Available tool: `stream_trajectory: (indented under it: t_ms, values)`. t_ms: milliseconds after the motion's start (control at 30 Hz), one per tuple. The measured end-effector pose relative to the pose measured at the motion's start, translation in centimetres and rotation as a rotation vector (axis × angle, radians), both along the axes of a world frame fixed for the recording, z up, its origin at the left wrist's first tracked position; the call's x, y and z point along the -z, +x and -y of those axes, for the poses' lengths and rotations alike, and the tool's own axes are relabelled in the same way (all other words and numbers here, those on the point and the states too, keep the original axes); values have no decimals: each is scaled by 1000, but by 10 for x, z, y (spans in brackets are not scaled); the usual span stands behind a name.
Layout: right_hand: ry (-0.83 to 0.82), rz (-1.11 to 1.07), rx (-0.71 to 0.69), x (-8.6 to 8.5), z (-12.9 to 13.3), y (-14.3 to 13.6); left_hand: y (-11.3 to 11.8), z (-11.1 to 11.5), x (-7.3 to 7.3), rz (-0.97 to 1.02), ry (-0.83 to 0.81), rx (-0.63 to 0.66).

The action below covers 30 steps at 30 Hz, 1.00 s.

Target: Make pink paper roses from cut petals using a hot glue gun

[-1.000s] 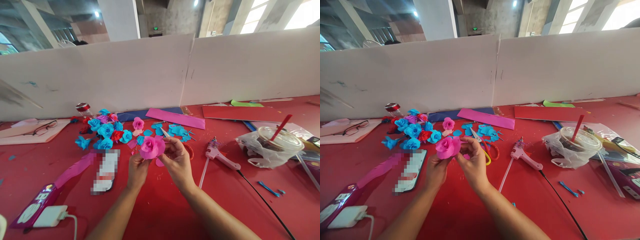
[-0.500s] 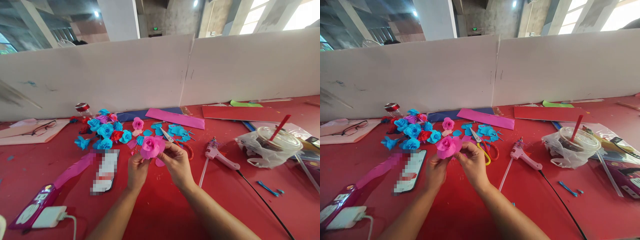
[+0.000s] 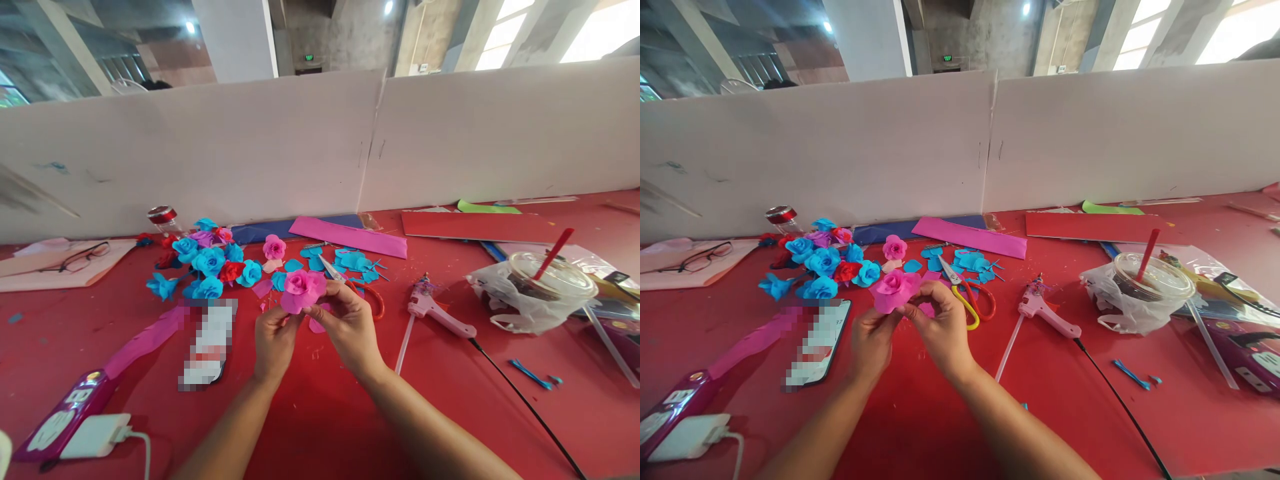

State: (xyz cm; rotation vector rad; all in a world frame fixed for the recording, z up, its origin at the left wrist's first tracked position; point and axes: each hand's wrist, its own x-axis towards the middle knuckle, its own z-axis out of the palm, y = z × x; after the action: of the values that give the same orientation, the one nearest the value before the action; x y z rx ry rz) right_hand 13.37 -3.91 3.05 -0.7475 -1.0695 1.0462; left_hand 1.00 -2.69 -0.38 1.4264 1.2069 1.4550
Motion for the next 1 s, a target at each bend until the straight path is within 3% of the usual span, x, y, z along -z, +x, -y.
stream_trajectory:
  t_ms: [133,333,567,667,867,1000]
  values:
    - [46,233,180,3,1,-2,2,1,-1,127,-87,107]
    - [98,300,197,0,8,-4,10,-3,-15,467,-221,190]
    - [352,754,312,6,13,-4,6,-4,-16,513,-260,229]
    - [322,633,308,5,14,-5,6,-6,-15,584,-282,246]
    - [-69,285,225,3,5,-3,9,-7,-21,595,-337,276]
    - [-149,235,164,3,-1,-2,11,-4,-20,535,-328,319]
